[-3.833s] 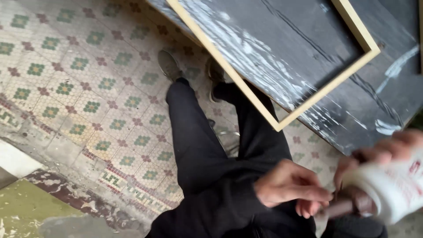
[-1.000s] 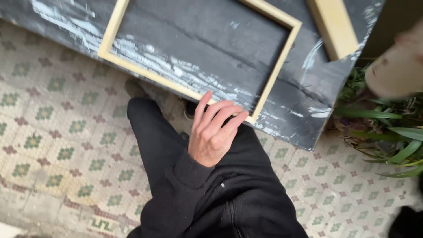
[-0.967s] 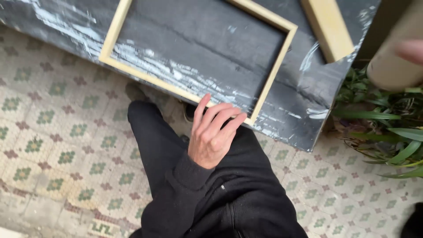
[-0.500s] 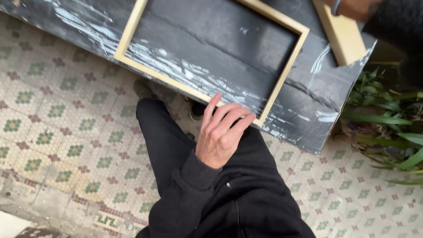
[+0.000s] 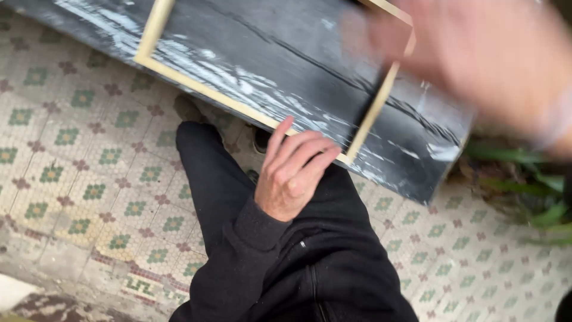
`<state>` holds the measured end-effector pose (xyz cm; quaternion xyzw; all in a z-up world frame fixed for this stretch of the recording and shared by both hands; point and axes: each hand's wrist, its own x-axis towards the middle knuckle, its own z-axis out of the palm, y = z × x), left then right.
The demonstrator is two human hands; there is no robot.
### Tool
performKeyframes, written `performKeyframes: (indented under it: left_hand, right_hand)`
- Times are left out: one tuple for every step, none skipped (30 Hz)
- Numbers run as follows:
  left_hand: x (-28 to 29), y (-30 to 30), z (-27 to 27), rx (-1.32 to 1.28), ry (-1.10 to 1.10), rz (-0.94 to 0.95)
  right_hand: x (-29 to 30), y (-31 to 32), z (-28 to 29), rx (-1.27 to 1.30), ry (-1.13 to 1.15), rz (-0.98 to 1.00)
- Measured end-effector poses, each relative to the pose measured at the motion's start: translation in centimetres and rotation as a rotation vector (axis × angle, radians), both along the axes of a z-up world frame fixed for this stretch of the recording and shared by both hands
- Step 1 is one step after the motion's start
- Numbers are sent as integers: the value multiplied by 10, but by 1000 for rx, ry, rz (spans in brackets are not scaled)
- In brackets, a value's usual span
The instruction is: Assembling and gluing wooden picture frames.
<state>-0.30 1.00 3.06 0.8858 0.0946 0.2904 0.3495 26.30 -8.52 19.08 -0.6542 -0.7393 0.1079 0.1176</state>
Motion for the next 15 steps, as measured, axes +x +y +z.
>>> performKeyframes:
  left_hand:
    - [0,3,-1,8,3,20]
    - [0,5,-2,7,-9,23]
    - [-2,2,-1,-5,-14,17]
    - [-1,3,0,-8,-5,27]
    - [-2,3,1,-14,-6,21]
    - [-3,2,1,-19,-6,15]
    - [-4,1,-1,-20,-3,2]
    - [-4,1,-2,-11,0,-1]
    - [-2,1,-3,-2,-6,0]
    - [0,0,-3,-2,-11,-9]
    - [0,-1,-3,-7,-6,2]
    - [-2,-2,-2,-12,0,13]
    - [-1,0,0,-7,4,21]
    - [-1,2,2,-8,5,24]
    - [-2,2,4,-14,10,24]
  right_hand:
    - [-10,-14,-22,-4,-24,36]
    - [-25,-28,-46,-7,-49,73]
    - [-47,-49,-67,-20,-66,100]
    - [-56,-52,-68,-23,-56,110]
    - [-69,-58,-71,-34,-19,20]
    - [-81,-65,-73,-46,19,-69]
    - [-85,-65,-78,-47,23,-82]
    - [-89,-66,-82,-30,45,-89]
    - [-90,-66,-84,-13,58,-92]
    - [-90,-67,-85,-12,54,-100]
    - [-90,-66,-87,-15,56,-95]
    - [-91,-65,-89,-18,58,-89]
    - [-90,-67,-92,-14,63,-82]
    - [-89,-69,-96,-17,60,-88]
    - [-91,-74,-99,-25,62,-99]
